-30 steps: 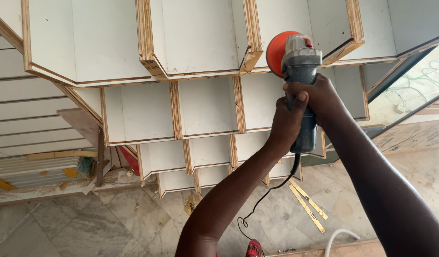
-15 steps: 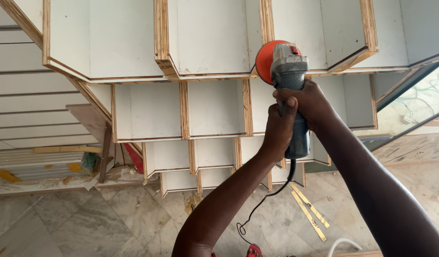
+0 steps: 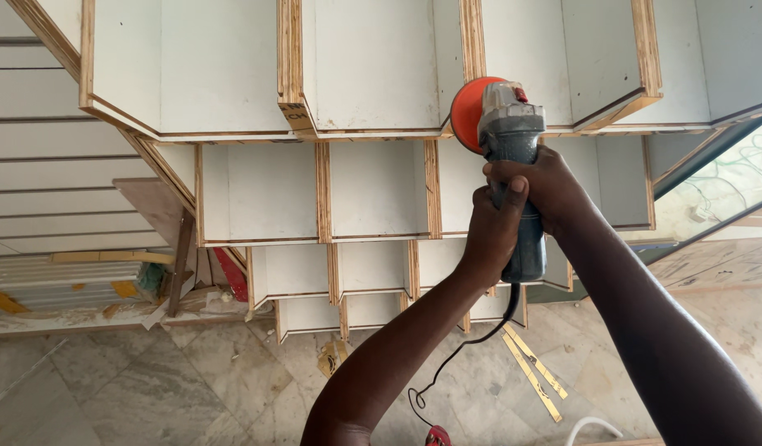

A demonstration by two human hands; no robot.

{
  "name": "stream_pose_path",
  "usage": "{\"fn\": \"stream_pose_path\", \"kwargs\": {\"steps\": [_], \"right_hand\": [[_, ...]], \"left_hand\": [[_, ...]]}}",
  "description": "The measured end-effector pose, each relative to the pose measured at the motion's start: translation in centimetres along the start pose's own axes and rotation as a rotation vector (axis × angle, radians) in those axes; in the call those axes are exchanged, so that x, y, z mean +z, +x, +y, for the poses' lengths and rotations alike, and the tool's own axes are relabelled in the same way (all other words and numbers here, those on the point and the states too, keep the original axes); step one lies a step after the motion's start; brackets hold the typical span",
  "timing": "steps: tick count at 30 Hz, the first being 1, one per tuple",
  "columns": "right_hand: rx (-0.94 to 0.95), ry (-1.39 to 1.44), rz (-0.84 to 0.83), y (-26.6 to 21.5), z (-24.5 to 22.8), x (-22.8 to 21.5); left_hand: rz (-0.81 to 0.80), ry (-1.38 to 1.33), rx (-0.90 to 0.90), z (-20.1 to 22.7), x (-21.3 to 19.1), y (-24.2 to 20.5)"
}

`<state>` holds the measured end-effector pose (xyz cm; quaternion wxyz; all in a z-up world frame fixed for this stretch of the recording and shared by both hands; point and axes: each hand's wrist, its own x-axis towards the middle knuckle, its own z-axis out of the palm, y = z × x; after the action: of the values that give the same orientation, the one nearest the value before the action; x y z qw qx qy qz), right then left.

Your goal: The person uses an electric sander to smooth the edges and surfaces of a wooden shelving unit. They move the sander along the top edges and inside corners of the shelves, occasionally pausing to wipe away dust with their hand.

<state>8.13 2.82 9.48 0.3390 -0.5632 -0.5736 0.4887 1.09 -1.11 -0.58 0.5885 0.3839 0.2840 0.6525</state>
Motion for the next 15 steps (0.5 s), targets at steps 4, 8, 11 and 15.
{"fn": "stream_pose_path", "kwargs": {"steps": [4, 8, 11, 15], "right_hand": [[-0.001, -0.002, 0.005, -0.9, 1.0, -0.5], [-0.026, 0.004, 0.029, -1.6, 2.5, -1.8], [-0.067, 0.088, 0.013, -1.8, 2.9, -2.5], [-0.018, 0.101, 0.042, -1.7, 2.7, -2.4]], "left_hand": [[-0.013, 0.04, 0.018, -1.3, 0.4, -0.9], [-0.017, 0.121, -0.064, -2.2, 1.1, -1.5], [-0.034, 0.109, -0.077, -2.4, 1.7, -1.7], [-0.037, 0.143, -0.07, -2.3, 1.6, -1.6]]}}
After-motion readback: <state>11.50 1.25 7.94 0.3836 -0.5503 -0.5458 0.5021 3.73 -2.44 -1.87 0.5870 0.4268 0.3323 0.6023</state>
